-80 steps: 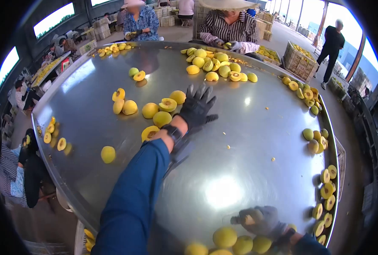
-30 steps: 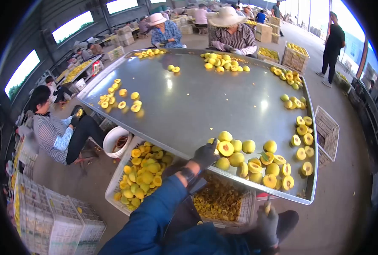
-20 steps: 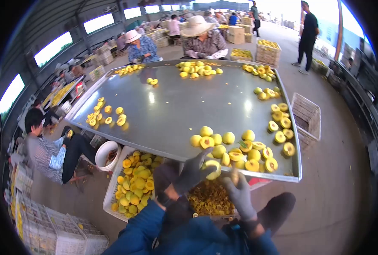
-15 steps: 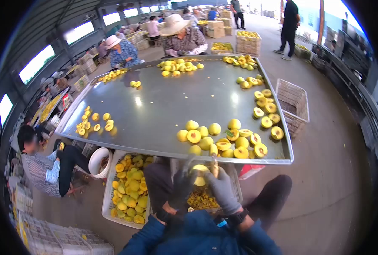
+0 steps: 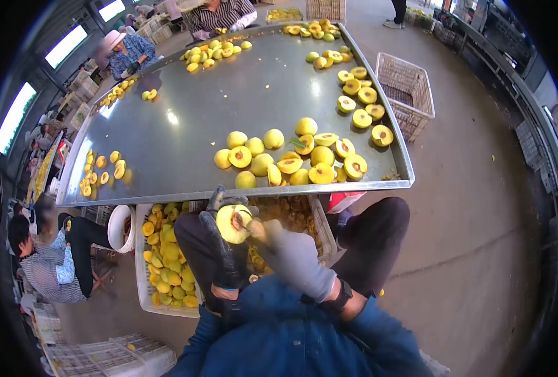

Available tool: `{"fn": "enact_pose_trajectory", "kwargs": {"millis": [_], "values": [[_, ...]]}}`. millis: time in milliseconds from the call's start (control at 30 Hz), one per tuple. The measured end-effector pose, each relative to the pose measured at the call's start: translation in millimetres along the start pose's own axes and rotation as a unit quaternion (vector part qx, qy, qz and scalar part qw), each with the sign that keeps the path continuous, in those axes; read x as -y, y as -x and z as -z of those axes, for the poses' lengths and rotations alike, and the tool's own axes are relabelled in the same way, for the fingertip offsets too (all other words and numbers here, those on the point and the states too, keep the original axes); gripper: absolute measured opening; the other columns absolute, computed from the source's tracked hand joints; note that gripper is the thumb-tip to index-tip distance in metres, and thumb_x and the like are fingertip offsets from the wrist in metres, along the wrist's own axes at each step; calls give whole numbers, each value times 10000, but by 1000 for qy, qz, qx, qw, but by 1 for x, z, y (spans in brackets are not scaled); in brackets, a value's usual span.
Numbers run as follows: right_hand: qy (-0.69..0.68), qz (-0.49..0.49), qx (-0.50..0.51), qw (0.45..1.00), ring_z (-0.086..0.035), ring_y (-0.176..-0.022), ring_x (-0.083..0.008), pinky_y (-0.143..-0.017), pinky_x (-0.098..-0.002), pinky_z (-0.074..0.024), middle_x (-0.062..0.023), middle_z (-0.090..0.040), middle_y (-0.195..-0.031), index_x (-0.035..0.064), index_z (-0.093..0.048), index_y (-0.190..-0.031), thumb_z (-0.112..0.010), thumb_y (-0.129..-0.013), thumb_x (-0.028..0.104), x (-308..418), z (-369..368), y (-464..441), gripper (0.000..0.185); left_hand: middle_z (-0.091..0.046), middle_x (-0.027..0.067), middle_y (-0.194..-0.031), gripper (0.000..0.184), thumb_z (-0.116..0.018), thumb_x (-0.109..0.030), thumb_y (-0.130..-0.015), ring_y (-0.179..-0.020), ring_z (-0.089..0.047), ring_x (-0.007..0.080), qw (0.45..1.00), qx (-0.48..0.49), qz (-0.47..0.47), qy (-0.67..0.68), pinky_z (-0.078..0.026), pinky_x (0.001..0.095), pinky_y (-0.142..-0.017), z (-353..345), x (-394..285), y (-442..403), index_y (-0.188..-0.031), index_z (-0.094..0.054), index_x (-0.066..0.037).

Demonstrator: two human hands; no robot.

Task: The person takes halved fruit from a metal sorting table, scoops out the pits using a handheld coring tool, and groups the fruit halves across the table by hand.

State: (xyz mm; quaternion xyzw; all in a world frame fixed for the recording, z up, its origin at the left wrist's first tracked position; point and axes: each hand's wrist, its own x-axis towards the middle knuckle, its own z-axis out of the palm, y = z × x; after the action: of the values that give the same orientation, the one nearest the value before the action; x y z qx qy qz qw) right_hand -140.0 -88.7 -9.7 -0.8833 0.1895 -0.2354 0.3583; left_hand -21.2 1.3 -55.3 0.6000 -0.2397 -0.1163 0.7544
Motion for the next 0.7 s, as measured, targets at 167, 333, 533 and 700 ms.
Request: {"fn": "enact_pose_trajectory", "kwargs": {"millis": [167,333,533,700], "values": [[79,53,18,995,-617,-540,-332,-470,-425,-464,-124,-582,-632,106,-507,-894,-639,-860,222,-16,-12,-6,179,-562,119,-1144,508,-554,-113,-940,-1037,-557,187,1000,6,16,-24,-449,328,-941,-12,-16,-1,-1387,-361,33],[118,47,29,992,-635,-566,-321,-475,-422,-472,-130,-599,-672,89,-491,-889,-631,-834,182,-25,-16,-4,177,-561,117,-1113,497,-505,-51,-957,-1007,-554,181,1000,15,24,5,-442,324,-936,-32,-56,-6,-1408,-312,25],[95,22,79,992,-641,-565,-310,-476,-401,-483,-118,-604,-660,79,-485,-882,-614,-845,181,-21,-10,-9,168,-569,125,-1084,459,-419,-172,-1010,-987,-557,195,991,10,64,116,-453,327,-921,-35,-52,-10,-1412,-306,21],[140,38,52,988,-645,-555,-284,-464,-387,-490,-103,-615,-667,74,-487,-881,-613,-832,172,-17,-12,-8,167,-571,124,-1076,472,-372,-266,-1028,-983,-558,201,991,-30,88,99,-459,334,-916,-36,-52,-8,-1405,-326,13]]}}
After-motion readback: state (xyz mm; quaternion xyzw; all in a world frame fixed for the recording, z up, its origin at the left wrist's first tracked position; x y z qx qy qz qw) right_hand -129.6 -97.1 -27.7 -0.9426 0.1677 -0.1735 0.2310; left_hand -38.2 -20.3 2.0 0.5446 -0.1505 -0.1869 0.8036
